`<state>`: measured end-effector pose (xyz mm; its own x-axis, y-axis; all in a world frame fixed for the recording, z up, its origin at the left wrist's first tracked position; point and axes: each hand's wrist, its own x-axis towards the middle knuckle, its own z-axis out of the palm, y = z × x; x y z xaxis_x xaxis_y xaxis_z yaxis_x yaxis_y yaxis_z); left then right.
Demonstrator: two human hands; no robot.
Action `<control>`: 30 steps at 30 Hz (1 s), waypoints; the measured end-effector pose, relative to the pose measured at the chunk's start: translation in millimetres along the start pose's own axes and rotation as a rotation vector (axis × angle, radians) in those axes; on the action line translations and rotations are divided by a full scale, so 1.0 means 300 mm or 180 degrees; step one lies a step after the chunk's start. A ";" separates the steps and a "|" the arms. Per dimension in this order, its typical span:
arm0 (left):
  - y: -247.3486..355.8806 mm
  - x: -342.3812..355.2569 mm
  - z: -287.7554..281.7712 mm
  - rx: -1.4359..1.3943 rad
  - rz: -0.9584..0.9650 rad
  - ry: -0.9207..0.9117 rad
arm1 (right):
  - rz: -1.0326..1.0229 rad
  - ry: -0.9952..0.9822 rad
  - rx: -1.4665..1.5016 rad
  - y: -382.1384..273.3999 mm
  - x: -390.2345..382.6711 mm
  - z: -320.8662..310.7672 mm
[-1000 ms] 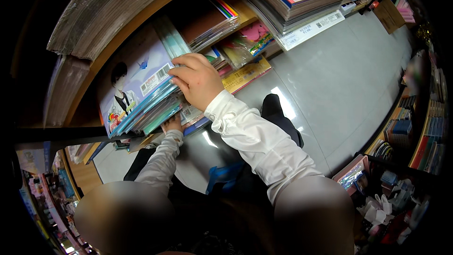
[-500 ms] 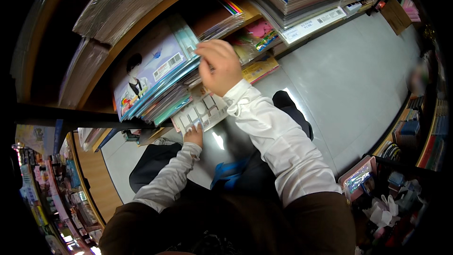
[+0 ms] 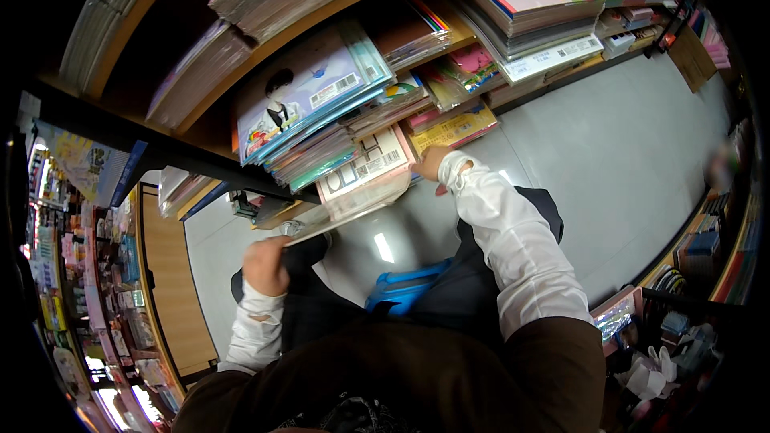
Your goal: The person sits on a small blue stool in a stationery store aisle and repeatedly picks up various notebooks and paper pads from a low shelf. They examine the covers and spines of the items, then place them back on the shelf, often in a different position or orientation.
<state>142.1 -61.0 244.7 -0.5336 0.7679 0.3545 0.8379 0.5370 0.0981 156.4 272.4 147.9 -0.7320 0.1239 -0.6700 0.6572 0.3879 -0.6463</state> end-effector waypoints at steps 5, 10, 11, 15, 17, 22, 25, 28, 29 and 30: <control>0.001 0.035 -0.233 0.0025 -0.0057 0.0696 | 0.0760 -0.1443 0.1316 0.028 0.009 0.143; 0.076 0.050 -0.435 0.0193 0.0256 0.1217 | 0.0183 -0.2250 0.1718 -0.006 -0.050 0.215; 0.097 0.042 -0.478 0.0237 0.0405 0.1343 | -0.0033 -0.2283 0.1663 -0.029 -0.059 0.246; 0.161 0.056 -0.626 0.0426 0.1255 0.1280 | -0.0626 -0.2324 0.1573 -0.115 -0.113 0.317; 0.191 0.094 -0.652 0.0576 0.1658 0.1291 | -0.0892 -0.2230 0.1676 -0.146 -0.127 0.323; 0.329 0.157 -0.733 0.0685 0.2499 0.0067 | -0.1405 -0.2446 0.2187 -0.247 -0.144 0.340; 0.386 0.168 -0.702 0.0754 0.2589 0.0038 | -0.1731 -0.2506 0.2414 -0.268 -0.154 0.313; 0.425 0.181 -0.681 0.0967 0.2574 0.0179 | -0.2182 -0.2481 0.2829 -0.274 -0.127 0.273; 0.426 0.182 -0.681 0.1016 0.2560 0.0215 | -0.2116 -0.2261 0.2993 -0.290 -0.160 0.252; 0.424 0.184 -0.681 0.1064 0.2551 0.0251 | -0.2281 -0.2289 0.3077 -0.286 -0.144 0.235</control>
<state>242.8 -21.6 466.8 0.2221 0.9385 0.2643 0.8732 -0.0709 -0.4821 144.3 169.5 206.3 -0.8990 -0.4337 0.0605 0.2623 -0.6439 -0.7187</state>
